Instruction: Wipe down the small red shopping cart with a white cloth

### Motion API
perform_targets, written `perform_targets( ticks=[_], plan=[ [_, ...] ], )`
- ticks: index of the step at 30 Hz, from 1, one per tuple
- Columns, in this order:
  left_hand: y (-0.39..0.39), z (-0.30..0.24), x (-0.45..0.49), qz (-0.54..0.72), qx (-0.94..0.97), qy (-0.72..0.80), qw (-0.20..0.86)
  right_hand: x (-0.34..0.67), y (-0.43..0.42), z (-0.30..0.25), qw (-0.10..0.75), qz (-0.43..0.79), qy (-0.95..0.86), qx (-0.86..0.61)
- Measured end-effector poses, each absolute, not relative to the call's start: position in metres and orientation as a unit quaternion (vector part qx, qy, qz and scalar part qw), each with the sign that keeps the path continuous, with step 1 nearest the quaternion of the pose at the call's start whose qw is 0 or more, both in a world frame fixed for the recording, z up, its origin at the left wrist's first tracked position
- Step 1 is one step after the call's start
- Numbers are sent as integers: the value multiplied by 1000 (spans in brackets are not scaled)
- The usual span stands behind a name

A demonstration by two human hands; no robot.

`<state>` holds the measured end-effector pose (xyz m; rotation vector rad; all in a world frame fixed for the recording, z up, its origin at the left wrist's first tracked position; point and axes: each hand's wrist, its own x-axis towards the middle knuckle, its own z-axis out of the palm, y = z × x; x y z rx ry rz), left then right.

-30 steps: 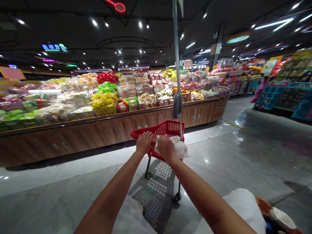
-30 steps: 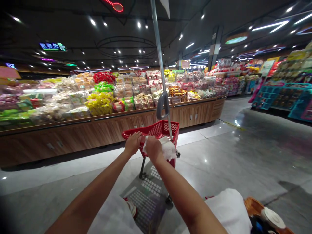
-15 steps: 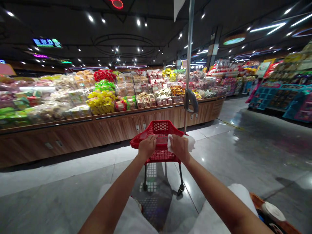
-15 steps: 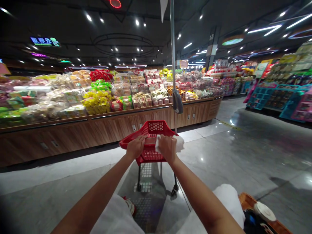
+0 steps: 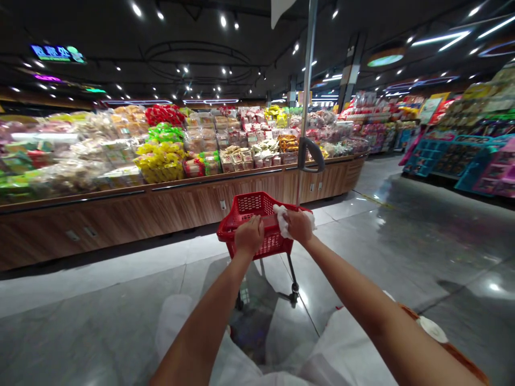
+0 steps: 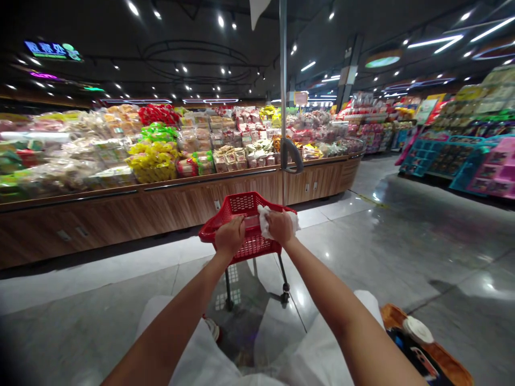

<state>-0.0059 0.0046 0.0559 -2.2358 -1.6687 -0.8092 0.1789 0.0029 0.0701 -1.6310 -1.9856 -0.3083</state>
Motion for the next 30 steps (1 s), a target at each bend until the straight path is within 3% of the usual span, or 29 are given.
perform_targets(
  ticks=[8, 12, 16, 24, 30],
  plan=[
    [12, 60, -9, -280, -751, -589, 102, 131, 9, 78, 257, -80, -758, -594],
    [18, 58, -29, -278, -778, -551, 116, 158, 10, 81, 218, -90, -804, -546],
    [17, 56, -33, -282, -769, -560, 129, 187, 10, 82, 179, -110, -758, -618],
    [15, 57, -29, -279, -744, -591, 138, 121, 7, 65, 307, -125, -739, -587],
    [17, 58, -35, -277, -745, -591, 139, 108, 10, 59, 338, -103, -749, -561]
  ],
)
